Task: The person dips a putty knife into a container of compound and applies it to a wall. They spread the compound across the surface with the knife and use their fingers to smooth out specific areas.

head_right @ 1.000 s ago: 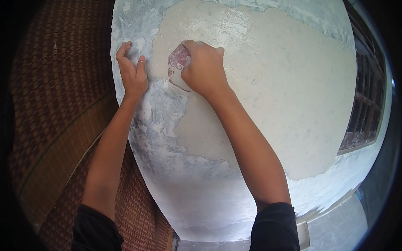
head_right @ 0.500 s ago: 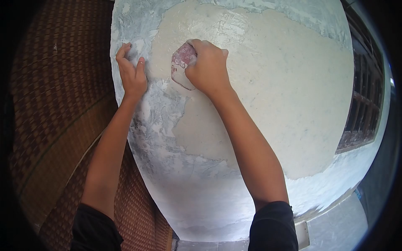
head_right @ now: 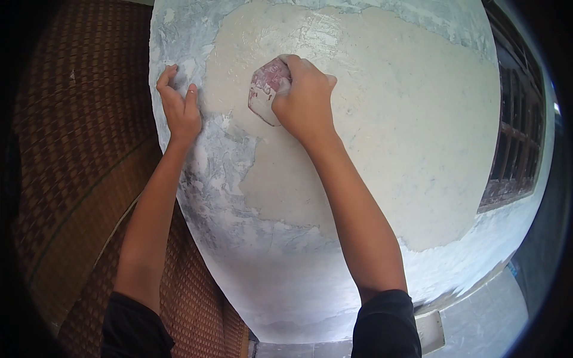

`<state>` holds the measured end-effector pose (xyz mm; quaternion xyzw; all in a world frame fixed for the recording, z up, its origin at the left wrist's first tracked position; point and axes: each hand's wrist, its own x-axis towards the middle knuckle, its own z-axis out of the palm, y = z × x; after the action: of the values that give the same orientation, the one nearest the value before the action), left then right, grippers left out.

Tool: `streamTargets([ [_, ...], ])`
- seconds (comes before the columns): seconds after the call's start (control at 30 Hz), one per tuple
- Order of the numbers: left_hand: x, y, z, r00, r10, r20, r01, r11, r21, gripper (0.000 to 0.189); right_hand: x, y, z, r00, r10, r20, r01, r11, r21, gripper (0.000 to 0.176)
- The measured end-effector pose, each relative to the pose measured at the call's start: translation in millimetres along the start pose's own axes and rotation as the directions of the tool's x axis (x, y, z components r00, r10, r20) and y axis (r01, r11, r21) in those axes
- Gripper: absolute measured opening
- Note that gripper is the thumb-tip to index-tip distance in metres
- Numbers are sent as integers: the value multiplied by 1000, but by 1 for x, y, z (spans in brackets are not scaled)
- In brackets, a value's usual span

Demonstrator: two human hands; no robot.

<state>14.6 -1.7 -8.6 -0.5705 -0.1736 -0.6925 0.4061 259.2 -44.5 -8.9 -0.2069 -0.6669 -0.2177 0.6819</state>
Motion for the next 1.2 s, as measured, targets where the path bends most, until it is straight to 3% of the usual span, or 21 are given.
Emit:
streamTargets([
  [0.13, -1, 0, 0, 1000, 6, 4, -6, 1000, 1, 50, -9, 2, -1, 999, -13, 52, 10, 999, 46, 37],
  [0.2, -1, 0, 1, 1000, -2, 0, 2, 1000, -8, 50, -11, 2, -3, 996, -85, -1, 84, 988, -127, 36],
  [0.27, -1, -1, 1, 1000, 6, 4, -6, 1000, -4, 50, -7, 5, -6, 998, -28, -54, 27, 999, -18, 37],
  [0.33, 0, -2, 0, 1000, 4, 5, -4, 1000, 0, 50, -13, -1, -7, 1000, -21, 20, 19, 996, 84, 36],
  [0.37, -1, -1, 1, 1000, -1, 6, 1, 1000, 1, 51, -17, -6, -7, 992, -26, 125, 26, 1000, 6, 35],
  [0.4, -1, -1, 1, 1000, -1, 8, 1, 1000, -4, 51, -18, -3, -8, 992, -23, 123, 23, 1000, 2, 35],
  [0.5, 0, -1, 0, 1000, -1, 8, 1, 1000, 13, 51, -14, 6, -15, 997, 69, -37, -69, 998, -6, 35],
  [0.6, -1, -1, 1, 1000, 10, 17, -10, 1000, 1, 51, -22, -1, -15, 990, 118, 79, -122, 992, 40, 35],
  [0.63, -2, 0, 1, 1000, 4, 16, -4, 1000, 4, 51, -26, 4, -11, 997, 12, 78, -7, 998, -57, 34],
  [0.67, -1, 1, 0, 1000, 0, 13, 0, 1000, 8, 51, -26, 6, -13, 997, 14, 78, -10, 998, -58, 34],
  [0.73, -1, 0, 1, 1000, 0, 18, 0, 1000, 19, 50, -23, 9, -17, 995, 68, -78, -72, 996, -55, 35],
  [0.87, -1, 0, 0, 1000, 0, 19, 0, 1000, 19, 51, -31, 2, -12, 995, 95, 24, -95, 995, 0, 37],
  [0.93, -2, 0, 1, 1000, 1, 21, -2, 1000, 17, 51, -30, 4, -12, 998, 52, -36, -57, 984, -167, 39],
  [1.0, 0, -2, 0, 1000, 3, 16, -3, 1000, 21, 51, -27, 5, -15, 995, 63, -74, -71, 991, -112, 40],
  [1.07, -1, -1, 1, 1000, 3, 17, -3, 1000, 3, 52, -32, -1, -14, 995, 98, -5, -98, 995, -31, 40],
  [1.13, -2, 1, 1, 1000, -1, 22, 1, 1000, 9, 52, -36, -1, -14, 999, 34, 36, -29, 990, -140, 39],
  [1.2, 0, 0, 0, 1000, 2, 15, -2, 1000, 25, 52, -31, 3, -16, 989, 120, -82, -125, 991, -52, 38],
])
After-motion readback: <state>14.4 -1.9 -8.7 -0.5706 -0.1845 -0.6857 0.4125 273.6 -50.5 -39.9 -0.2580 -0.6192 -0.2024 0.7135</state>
